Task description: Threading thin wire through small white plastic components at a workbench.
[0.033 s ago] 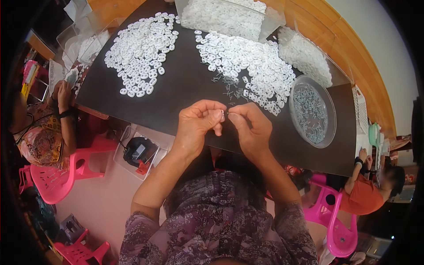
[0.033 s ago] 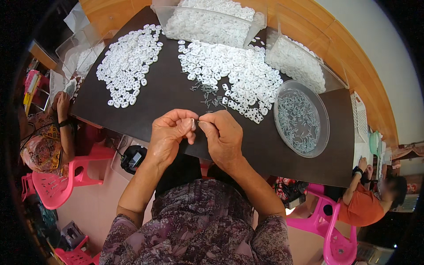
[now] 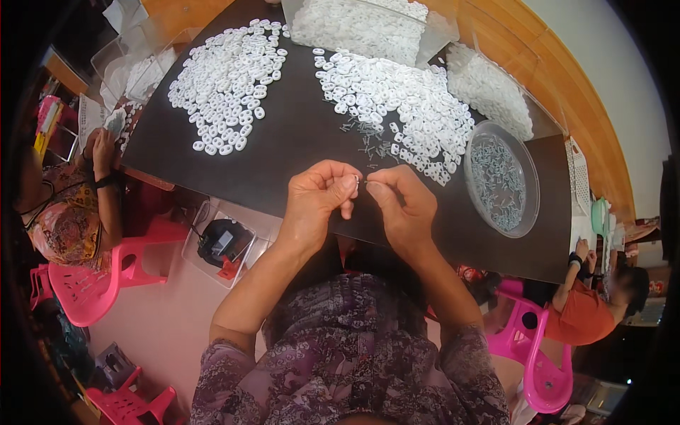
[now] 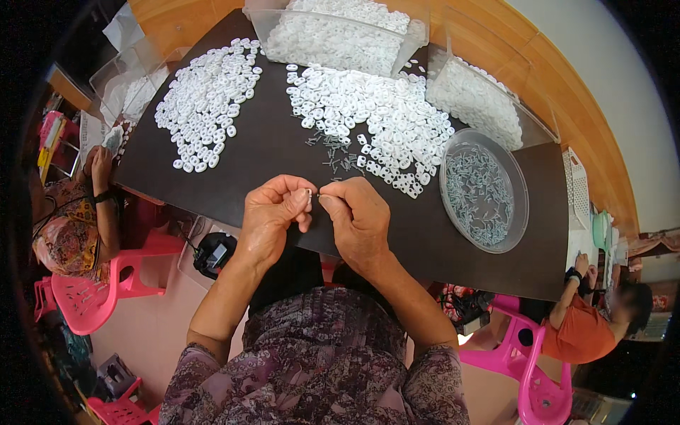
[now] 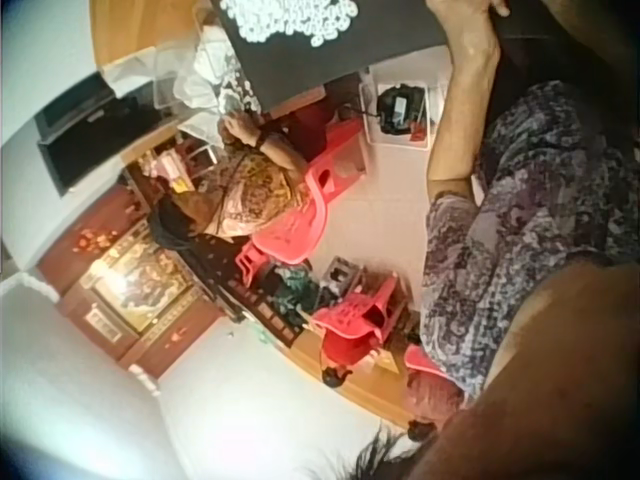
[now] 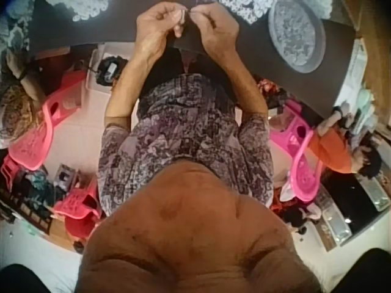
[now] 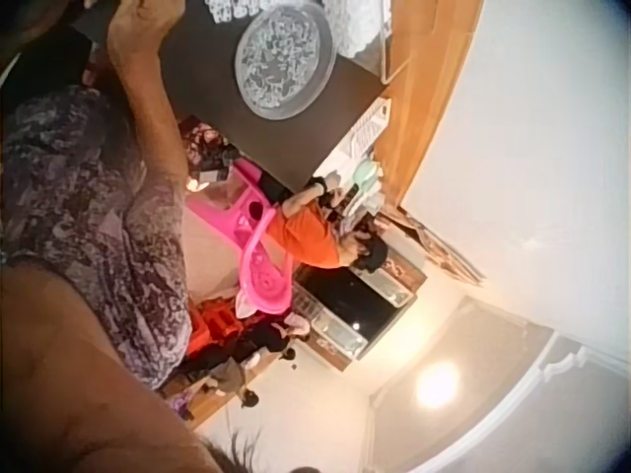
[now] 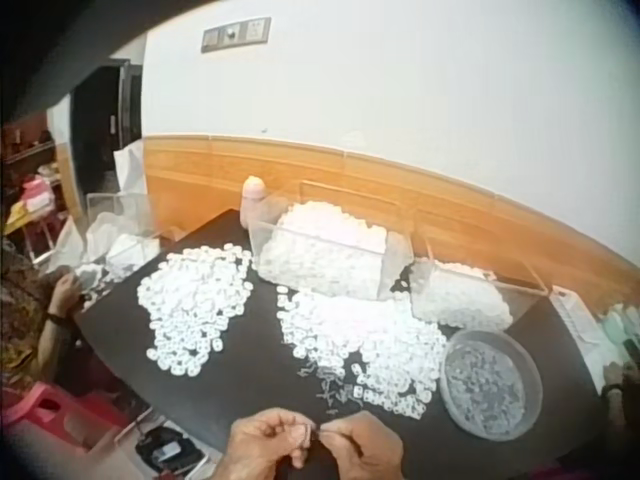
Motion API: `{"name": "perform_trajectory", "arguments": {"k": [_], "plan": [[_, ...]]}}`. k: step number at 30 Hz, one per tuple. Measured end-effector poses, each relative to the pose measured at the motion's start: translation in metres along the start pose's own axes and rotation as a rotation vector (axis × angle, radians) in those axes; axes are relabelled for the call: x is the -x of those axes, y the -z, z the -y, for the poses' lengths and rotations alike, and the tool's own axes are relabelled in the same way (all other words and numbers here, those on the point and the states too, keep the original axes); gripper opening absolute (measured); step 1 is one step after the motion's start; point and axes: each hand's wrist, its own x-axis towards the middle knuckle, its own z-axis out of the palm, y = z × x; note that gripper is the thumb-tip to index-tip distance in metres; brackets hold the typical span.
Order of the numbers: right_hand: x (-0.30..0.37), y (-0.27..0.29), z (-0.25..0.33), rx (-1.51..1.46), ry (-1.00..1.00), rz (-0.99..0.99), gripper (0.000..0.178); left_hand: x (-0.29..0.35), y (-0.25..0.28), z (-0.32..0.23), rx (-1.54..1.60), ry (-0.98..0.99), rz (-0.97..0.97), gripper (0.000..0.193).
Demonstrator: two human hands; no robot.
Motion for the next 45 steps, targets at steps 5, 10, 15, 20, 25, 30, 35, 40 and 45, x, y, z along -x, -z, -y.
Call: {"name": "perform_trajectory", "arguments": {"k": [5, 10, 15, 20, 25, 30, 35, 40, 45], "plan": [[0.001, -0.001, 0.001, -0.045, -0.034, 0.015, 0.005, 0.004, -0.003, -0.001, -0.004, -0.015, 0.006, 0.014], [0.001, -0.003, 0.002, -0.079, -0.080, 0.034, 0.004, 0.007, -0.002, -0.001, -0.039, -0.043, 0.007, 0.016], [0.002, -0.004, 0.002, -0.066, -0.090, 0.041, 0.004, 0.010, -0.002, -0.004, -0.085, -0.049, -0.003, 0.015], [0.003, -0.006, 0.004, -0.077, -0.126, 0.045, 0.004, 0.011, -0.002, -0.004, -0.117, -0.055, -0.020, 0.014], [0.002, -0.009, 0.001, -0.075, -0.023, 0.030, 0.003, 0.012, 0.000, -0.003, -0.129, -0.053, -0.024, 0.014], [0.006, -0.013, -0.004, -0.054, -0.024, 0.027, 0.002, 0.015, -0.006, 0.003, -0.256, -0.141, -0.100, 0.013], [0.006, -0.017, -0.004, 0.073, 0.057, 0.020, 0.003, 0.015, -0.011, 0.023, -0.445, -0.375, -0.259, 0.004], [0.005, -0.020, -0.004, -0.035, -0.044, 0.007, 0.004, 0.017, -0.015, 0.011, -0.281, -0.307, -0.226, 0.003], [0.002, -0.019, 0.001, -0.100, -0.085, 0.046, 0.005, 0.017, -0.010, 0.010, -0.292, -0.334, -0.197, 0.011]]}}
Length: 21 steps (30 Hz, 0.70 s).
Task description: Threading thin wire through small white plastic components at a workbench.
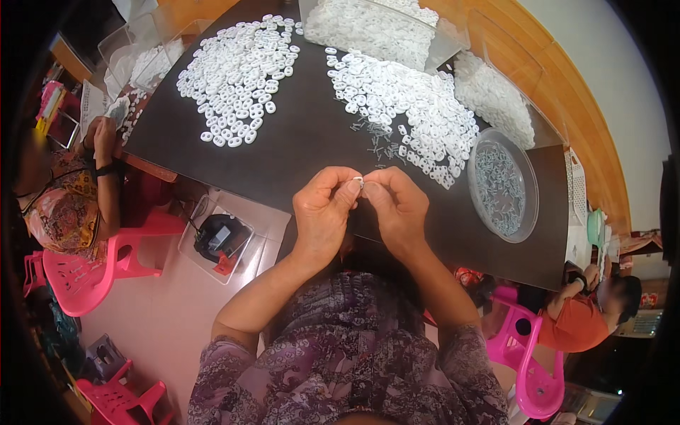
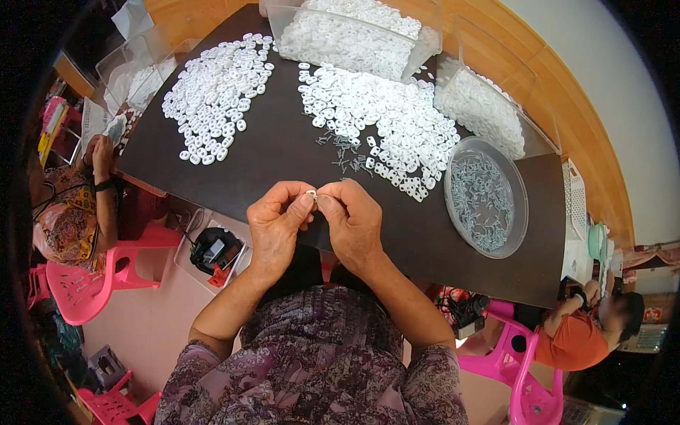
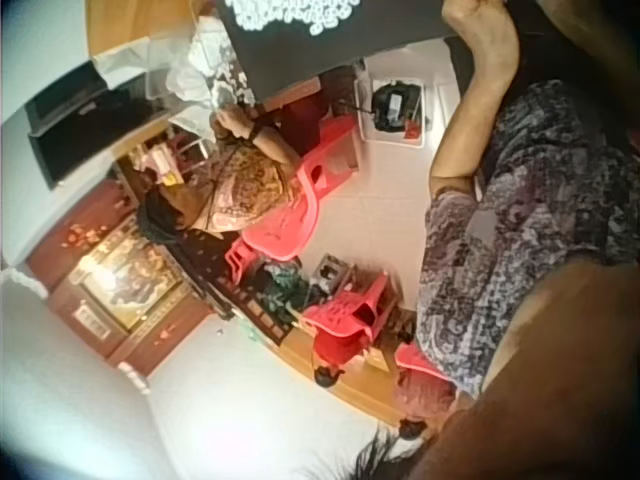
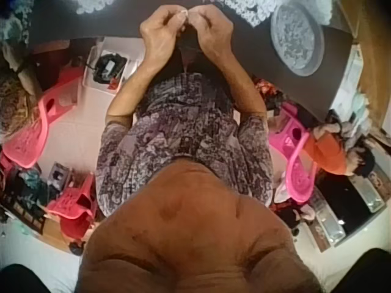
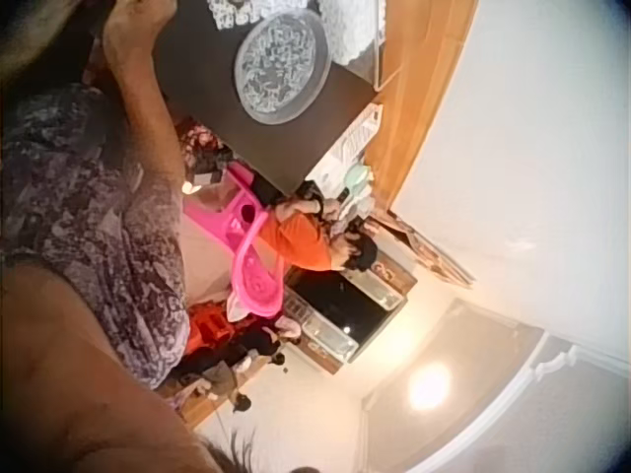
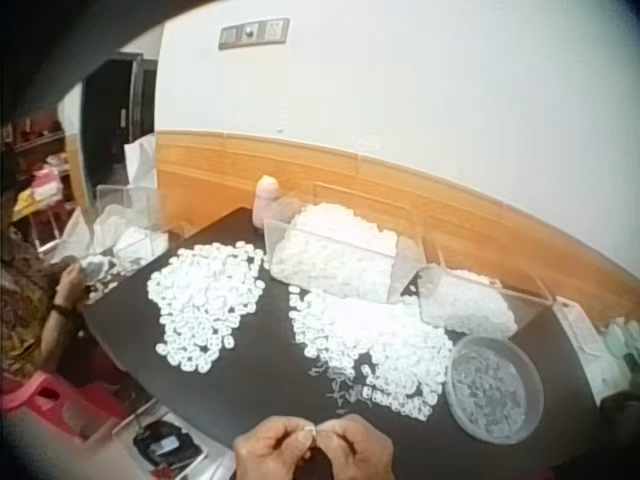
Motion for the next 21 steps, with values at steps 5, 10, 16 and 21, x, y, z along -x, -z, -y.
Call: {"name": "perform_trajectory", "arguments": {"k": [5, 10, 16, 21], "plan": [[0.001, 0.003, -0.003, 0.064, -0.003, 0.048, 0.008, 0.004, -0.001, 0.010, -0.168, -0.101, -0.027, 0.009], [0.003, -0.005, -0.009, 0.171, 0.123, -0.014, 0.008, 0.007, 0.000, 0.015, -0.210, -0.117, -0.049, 0.007], [-0.006, 0.013, -0.006, 0.290, 0.180, 0.002, 0.006, -0.002, 0.003, 0.003, 0.044, 0.147, 0.000, 0.009], [-0.042, 0.063, -0.019, 0.520, 0.122, -0.133, 0.011, -0.014, 0.004, 0.002, 0.138, 0.183, 0.013, 0.010]]}}
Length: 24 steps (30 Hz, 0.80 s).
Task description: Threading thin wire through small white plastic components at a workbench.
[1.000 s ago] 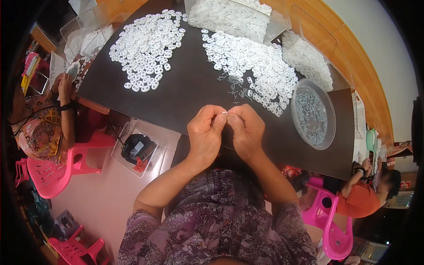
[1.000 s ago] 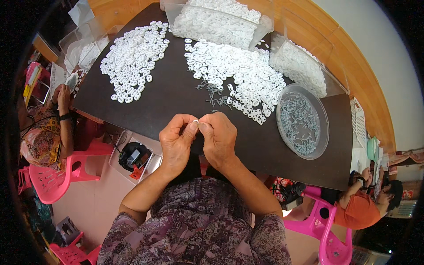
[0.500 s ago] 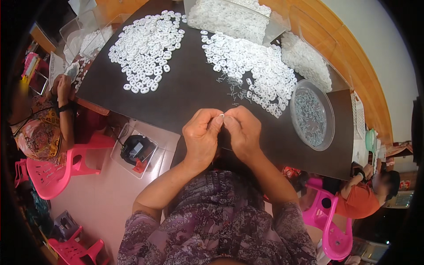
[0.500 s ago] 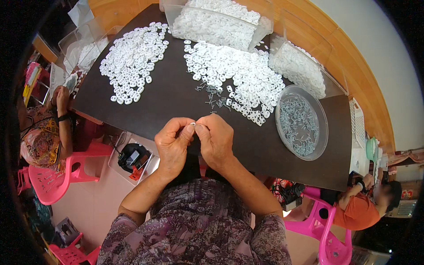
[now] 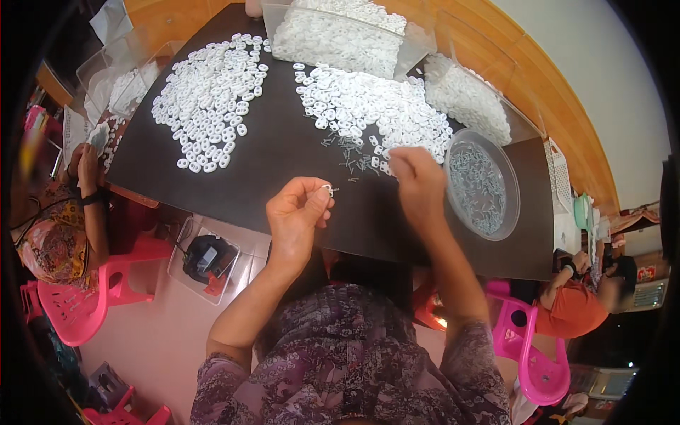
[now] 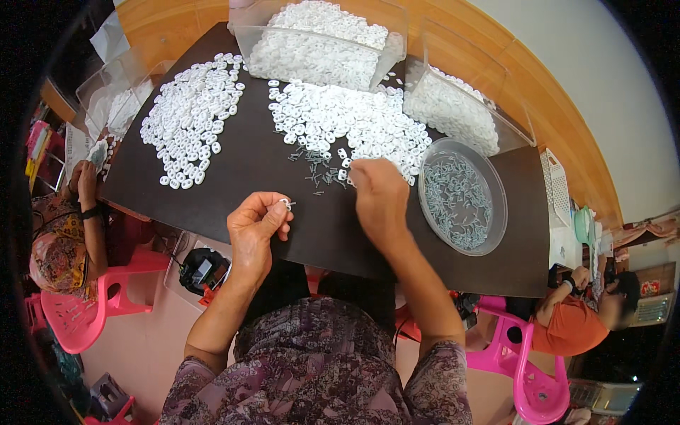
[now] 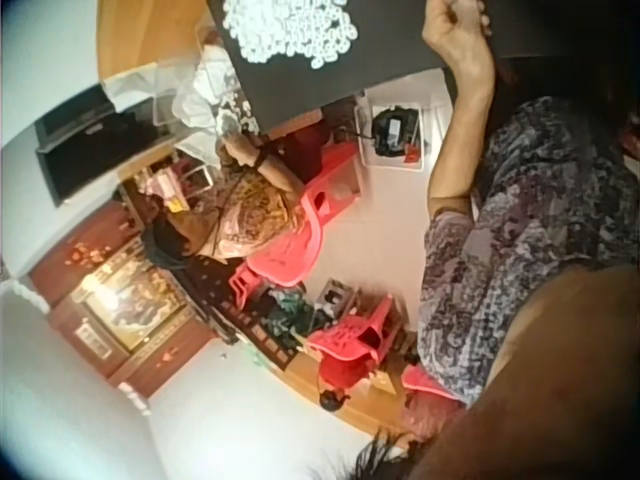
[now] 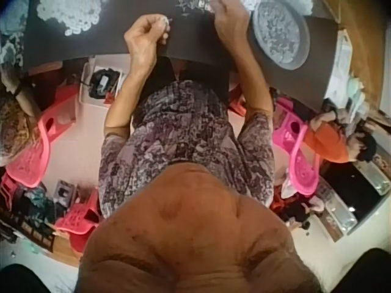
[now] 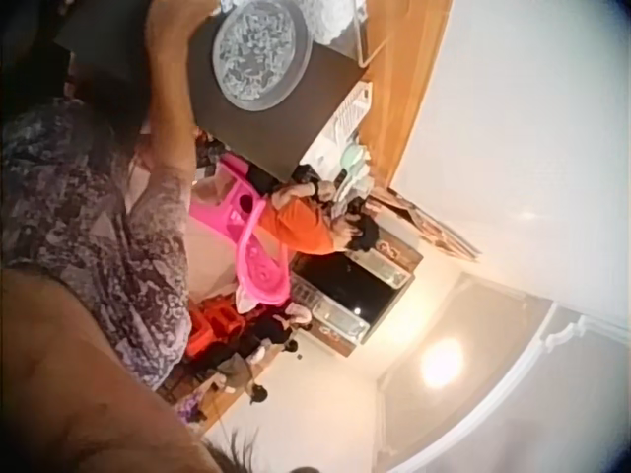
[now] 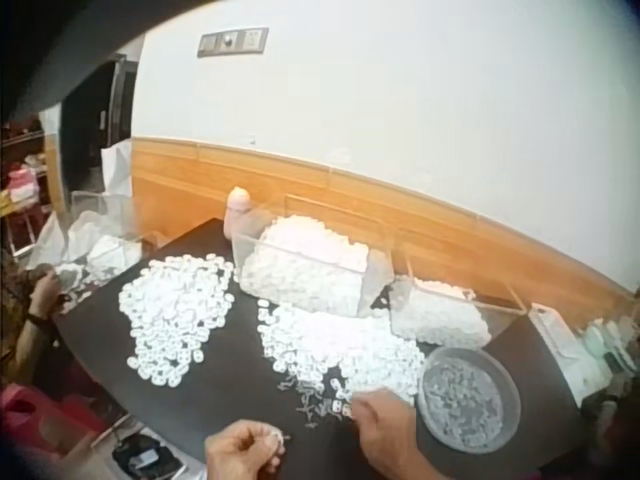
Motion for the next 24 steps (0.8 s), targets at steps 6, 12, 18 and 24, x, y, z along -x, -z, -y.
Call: {"name": "perform_trajectory", "arguments": {"k": [6, 12, 18, 24], "plan": [[-0.033, -0.009, -0.033, 0.199, 0.153, 0.038, 0.008, -0.005, -0.003, 0.001, 0.079, 0.026, -0.026, 0.011], [-0.052, -0.041, -0.032, 0.278, 0.200, 0.134, 0.009, -0.005, -0.002, 0.002, 0.093, 0.027, -0.015, 0.012], [-0.057, -0.056, -0.027, 0.330, 0.154, 0.189, 0.013, -0.005, -0.002, 0.005, 0.070, 0.018, -0.007, 0.013], [-0.060, -0.058, -0.028, 0.231, 0.076, 0.214, 0.016, -0.005, 0.001, 0.006, 0.076, 0.028, 0.029, 0.012]]}}
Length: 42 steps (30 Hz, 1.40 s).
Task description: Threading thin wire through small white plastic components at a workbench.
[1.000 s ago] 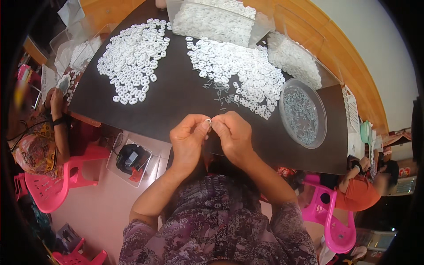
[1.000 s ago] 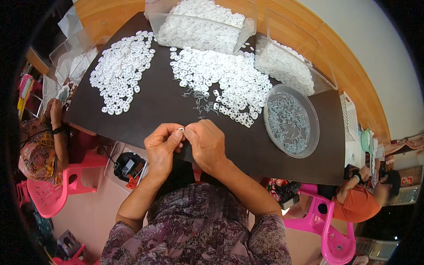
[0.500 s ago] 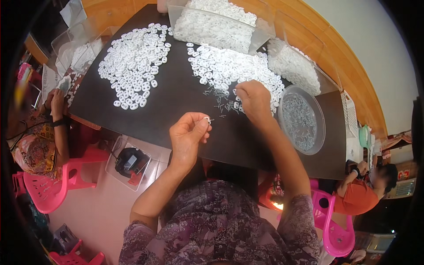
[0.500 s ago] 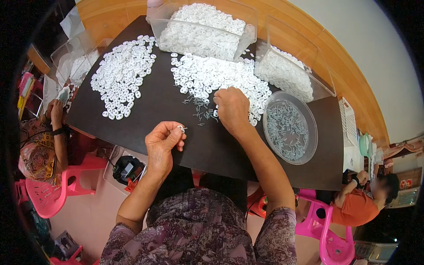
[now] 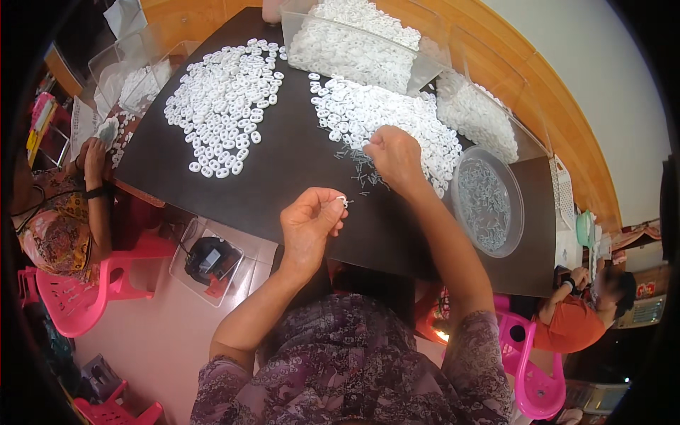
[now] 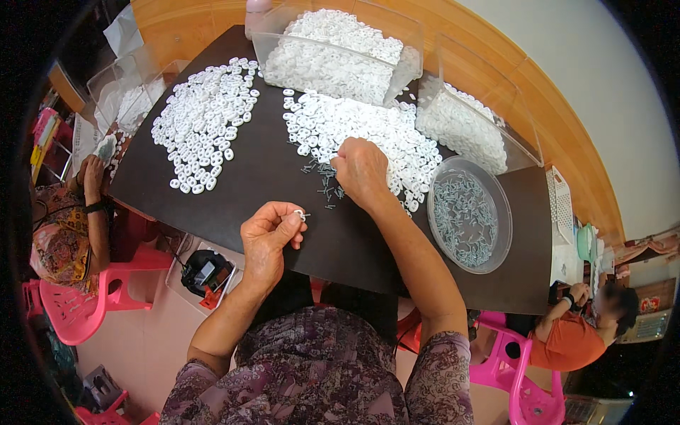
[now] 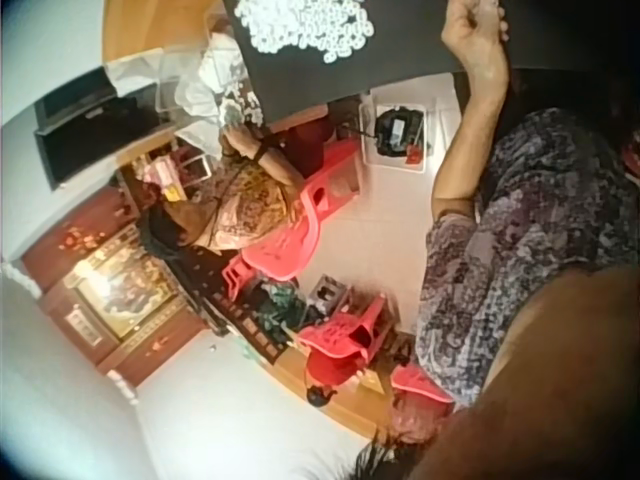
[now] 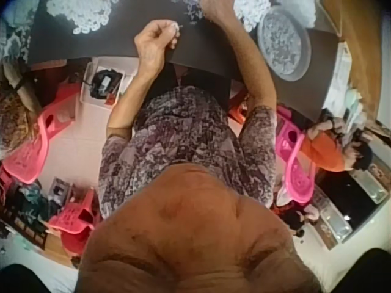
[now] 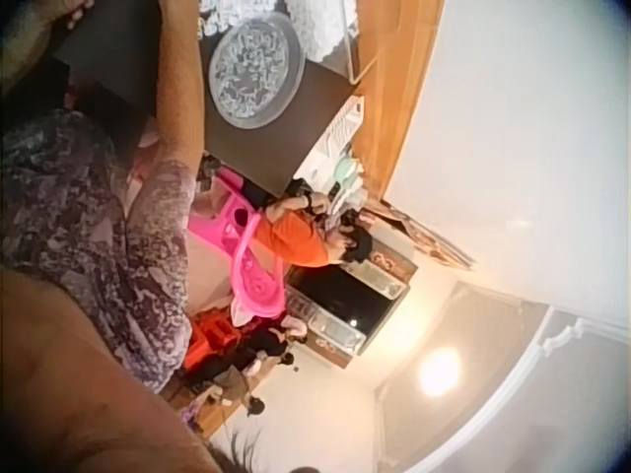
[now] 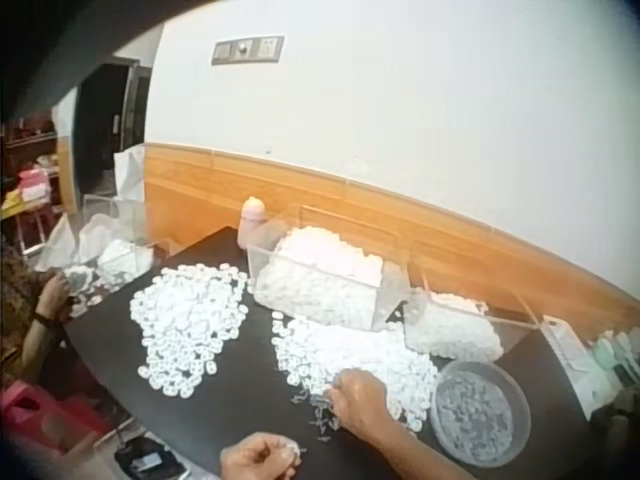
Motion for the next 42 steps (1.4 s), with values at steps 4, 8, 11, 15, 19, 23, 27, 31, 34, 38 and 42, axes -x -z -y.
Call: {"name": "perform_trajectory", "arguments": {"k": [4, 8, 11, 15, 19, 23, 27, 31, 34, 38, 42], "plan": [[-0.002, 0.005, 0.003, -0.161, -0.122, 0.059, 0.015, 0.000, 0.000, 0.000, 0.019, -0.010, -0.021, 0.014], [0.001, 0.014, -0.002, -0.454, -0.258, 0.087, 0.012, 0.001, 0.000, 0.000, 0.035, -0.012, -0.011, 0.014], [0.005, 0.026, 0.002, -0.713, -0.321, 0.055, 0.012, 0.001, 0.000, -0.001, 0.036, -0.013, -0.025, 0.013], [0.011, 0.038, 0.009, -0.897, -0.384, 0.157, 0.014, -0.002, 0.000, -0.003, 0.058, 0.016, -0.022, 0.012], [0.022, 0.041, 0.015, -1.073, -0.416, 0.219, 0.015, -0.003, -0.003, -0.010, 0.083, 0.034, -0.045, 0.011], [0.036, 0.042, 0.035, -1.138, -0.472, 0.236, 0.015, -0.003, -0.008, -0.015, 0.114, 0.009, -0.046, 0.012], [0.048, 0.039, 0.044, -1.182, -0.469, 0.231, 0.015, -0.001, -0.009, -0.017, 0.113, -0.005, -0.054, 0.013], [0.054, 0.041, 0.052, -1.175, -0.459, 0.226, 0.016, 0.002, -0.009, -0.015, 0.086, -0.003, -0.059, 0.015], [0.057, 0.038, 0.056, -1.196, -0.476, 0.209, 0.017, 0.006, -0.010, -0.014, 0.080, -0.033, -0.061, 0.017], [0.064, 0.032, 0.060, -1.200, -0.474, 0.193, 0.017, 0.011, -0.011, -0.013, 0.038, -0.076, -0.075, 0.017], [0.066, 0.033, 0.064, -1.148, -0.469, 0.169, 0.017, 0.013, -0.010, -0.012, -0.005, -0.094, -0.075, 0.016]]}}
